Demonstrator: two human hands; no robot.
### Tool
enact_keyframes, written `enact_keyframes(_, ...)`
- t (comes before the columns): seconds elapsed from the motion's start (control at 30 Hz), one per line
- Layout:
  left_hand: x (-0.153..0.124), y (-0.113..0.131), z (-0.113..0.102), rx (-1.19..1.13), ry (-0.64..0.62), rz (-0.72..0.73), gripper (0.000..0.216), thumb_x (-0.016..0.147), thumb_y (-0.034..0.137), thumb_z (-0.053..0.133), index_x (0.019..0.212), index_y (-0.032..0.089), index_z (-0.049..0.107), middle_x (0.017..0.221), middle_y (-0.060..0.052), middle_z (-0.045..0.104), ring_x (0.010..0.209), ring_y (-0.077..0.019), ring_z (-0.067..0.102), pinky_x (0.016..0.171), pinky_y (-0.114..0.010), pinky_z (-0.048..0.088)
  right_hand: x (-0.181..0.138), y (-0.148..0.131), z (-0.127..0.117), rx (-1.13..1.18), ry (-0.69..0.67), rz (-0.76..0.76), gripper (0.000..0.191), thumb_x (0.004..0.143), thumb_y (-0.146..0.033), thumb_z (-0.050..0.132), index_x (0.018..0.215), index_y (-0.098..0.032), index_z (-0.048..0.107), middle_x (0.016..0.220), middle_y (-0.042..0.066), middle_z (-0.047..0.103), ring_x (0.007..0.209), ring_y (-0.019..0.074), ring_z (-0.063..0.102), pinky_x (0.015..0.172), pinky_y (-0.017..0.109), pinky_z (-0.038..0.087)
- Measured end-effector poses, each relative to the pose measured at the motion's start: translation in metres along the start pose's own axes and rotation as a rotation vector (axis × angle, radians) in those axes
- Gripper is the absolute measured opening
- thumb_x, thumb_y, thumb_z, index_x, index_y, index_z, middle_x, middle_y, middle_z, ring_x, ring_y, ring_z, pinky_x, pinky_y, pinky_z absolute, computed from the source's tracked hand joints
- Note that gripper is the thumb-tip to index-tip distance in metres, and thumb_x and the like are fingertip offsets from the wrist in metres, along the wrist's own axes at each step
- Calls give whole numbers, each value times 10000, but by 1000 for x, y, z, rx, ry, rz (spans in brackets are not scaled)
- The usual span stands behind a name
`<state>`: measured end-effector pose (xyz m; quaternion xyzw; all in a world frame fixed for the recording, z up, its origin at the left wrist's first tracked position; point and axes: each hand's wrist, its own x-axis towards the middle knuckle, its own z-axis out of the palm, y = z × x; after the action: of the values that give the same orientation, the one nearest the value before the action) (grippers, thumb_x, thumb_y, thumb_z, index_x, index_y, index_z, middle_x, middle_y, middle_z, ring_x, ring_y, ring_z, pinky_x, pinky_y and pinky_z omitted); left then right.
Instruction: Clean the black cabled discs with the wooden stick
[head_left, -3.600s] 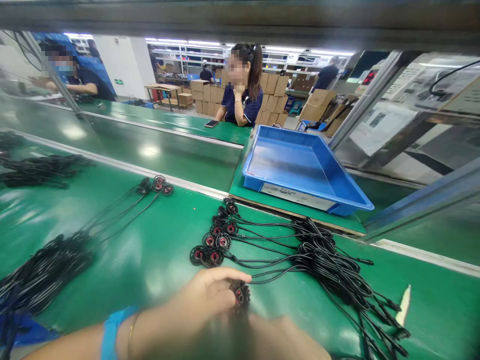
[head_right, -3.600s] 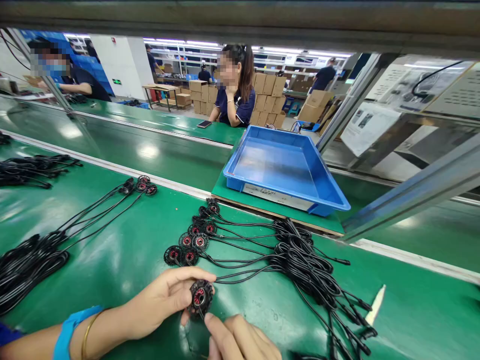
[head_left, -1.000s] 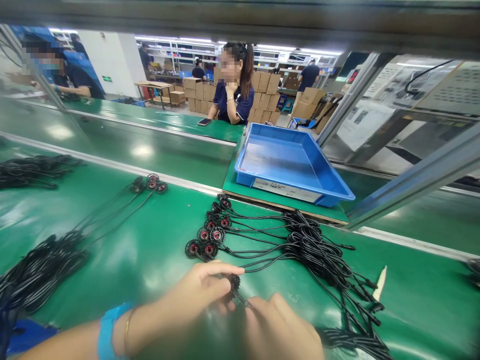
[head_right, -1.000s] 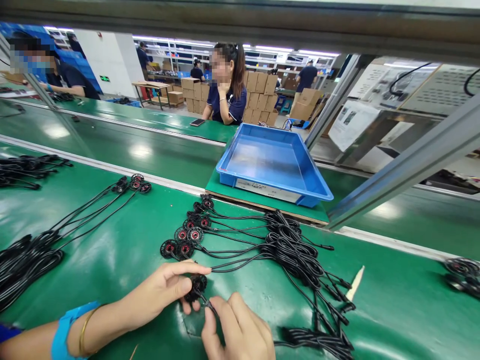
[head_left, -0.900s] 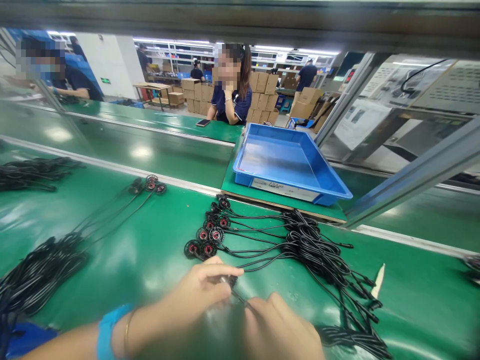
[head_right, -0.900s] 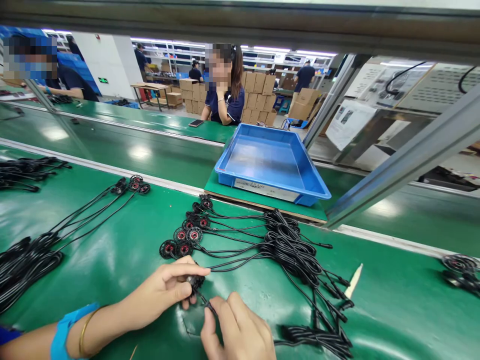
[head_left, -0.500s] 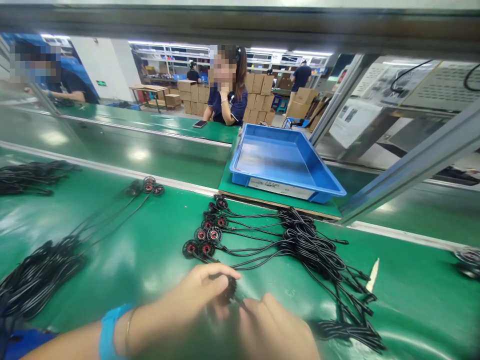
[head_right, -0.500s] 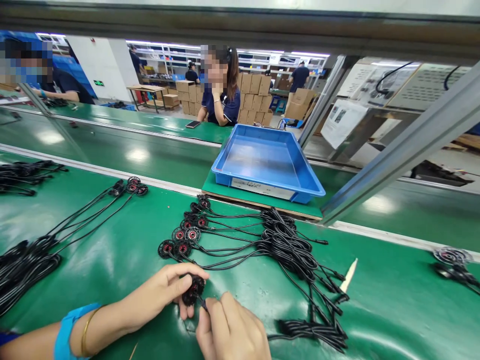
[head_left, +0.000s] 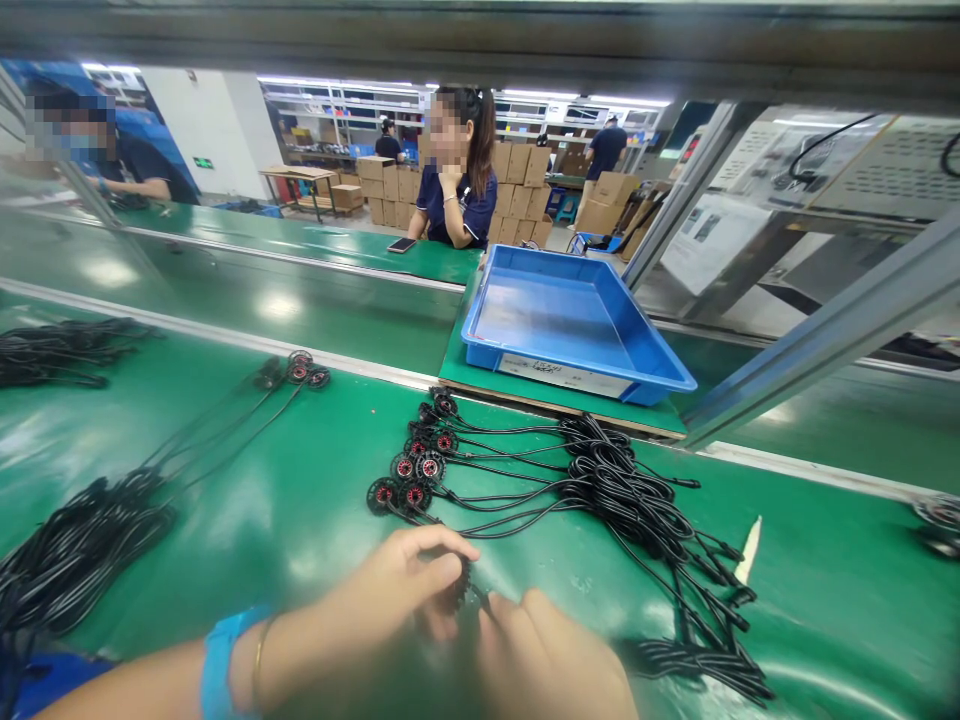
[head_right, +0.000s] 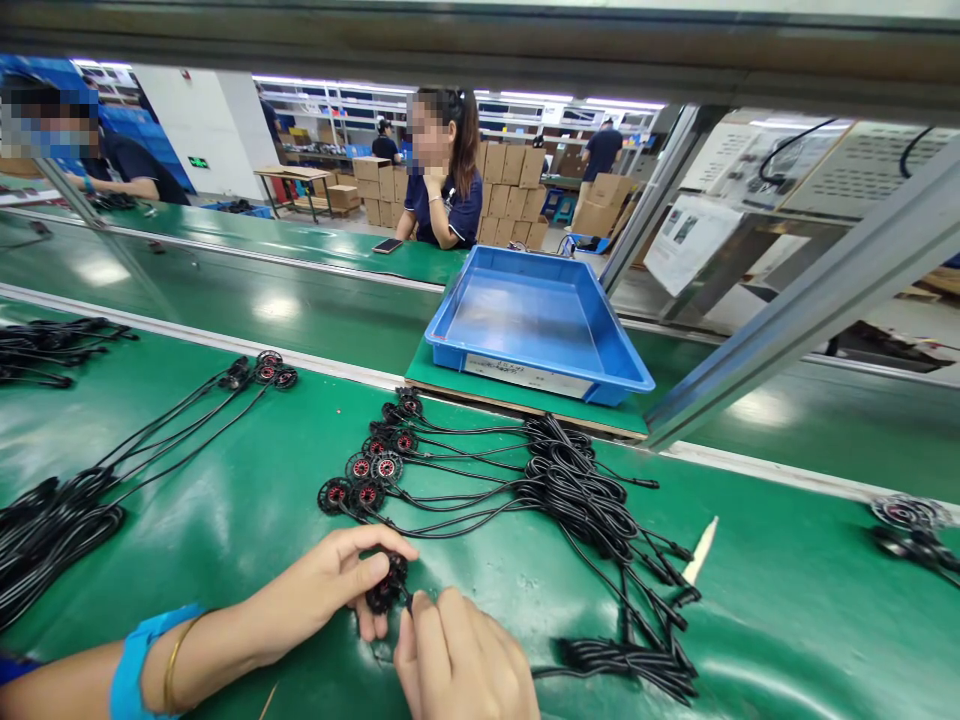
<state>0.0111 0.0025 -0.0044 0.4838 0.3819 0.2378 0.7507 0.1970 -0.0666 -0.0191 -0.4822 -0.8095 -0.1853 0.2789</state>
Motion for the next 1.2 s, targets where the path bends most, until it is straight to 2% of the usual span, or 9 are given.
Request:
enact_keyframes(0.17, 0, 5, 2, -3, -5, 1, 586, 790, 617, 640, 1099, 119, 615, 625, 3, 617, 540, -136, 629, 536, -225, 470, -5, 1, 5, -20, -34, -83, 122, 796, -100, 557, 773, -219, 572, 571, -24, 478, 466, 129, 497, 421, 280, 301)
enact_keyframes(0.37, -1, 3, 2, 11, 12, 5, 546, 825, 569, 623, 1144, 126, 623, 635, -8, 632, 568, -145, 639, 567, -238, 484, -10, -2, 13, -56, 6, -45, 114, 850, -114, 508, 848, -196, 586, 604, -15, 516, 522, 120, 534, 466, 277, 295)
enact_keyframes(0.57, -6, -5, 0, 87, 13, 103, 417, 845, 395, 651, 1205, 184, 656, 1095, -89, 645, 749, -152, 664, 746, -306, 540, -10, -4, 15, -91, 47, -30, 115, 902, -146, 480, 930, -178, 587, 607, -25, 528, 489, 108, 509, 467, 287, 270)
enact_keyframes(0.7, -7, 0, 3, 111, 33, 54, 445, 865, 291, 603, 1294, 173, 600, 952, -65, 698, 815, -173, 680, 816, -305, 535, -6, -9, 14, -115, 17, 8, 100, 904, -137, 484, 933, -182, 569, 606, -28, 536, 498, 111, 532, 467, 289, 267)
enact_keyframes(0.83, -6, 2, 5, 104, 63, 43, 454, 858, 284, 584, 1293, 151, 598, 980, -79, 699, 792, -174, 689, 791, -302, 543, -6, -11, 16, -108, -5, 9, 100, 926, -145, 462, 902, -185, 551, 608, -28, 541, 489, 100, 532, 461, 278, 285)
enact_keyframes(1.0, -6, 1, 6, 94, 79, 43, 449, 839, 260, 588, 1271, 139, 615, 945, -73, 699, 800, -170, 678, 810, -306, 534, -12, -6, 23, -81, 50, -36, 116, 938, -169, 466, 927, -179, 581, 591, -33, 536, 470, 93, 525, 460, 259, 310)
enact_keyframes(1.2, -7, -1, 7, 66, 99, 40, 455, 829, 275, 598, 1257, 120, 616, 865, -59, 687, 762, -171, 679, 770, -302, 537, -14, -3, 26, -106, 98, -54, 143, 933, -159, 478, 888, -181, 611, 641, -12, 605, 496, 87, 545, 459, 243, 326)
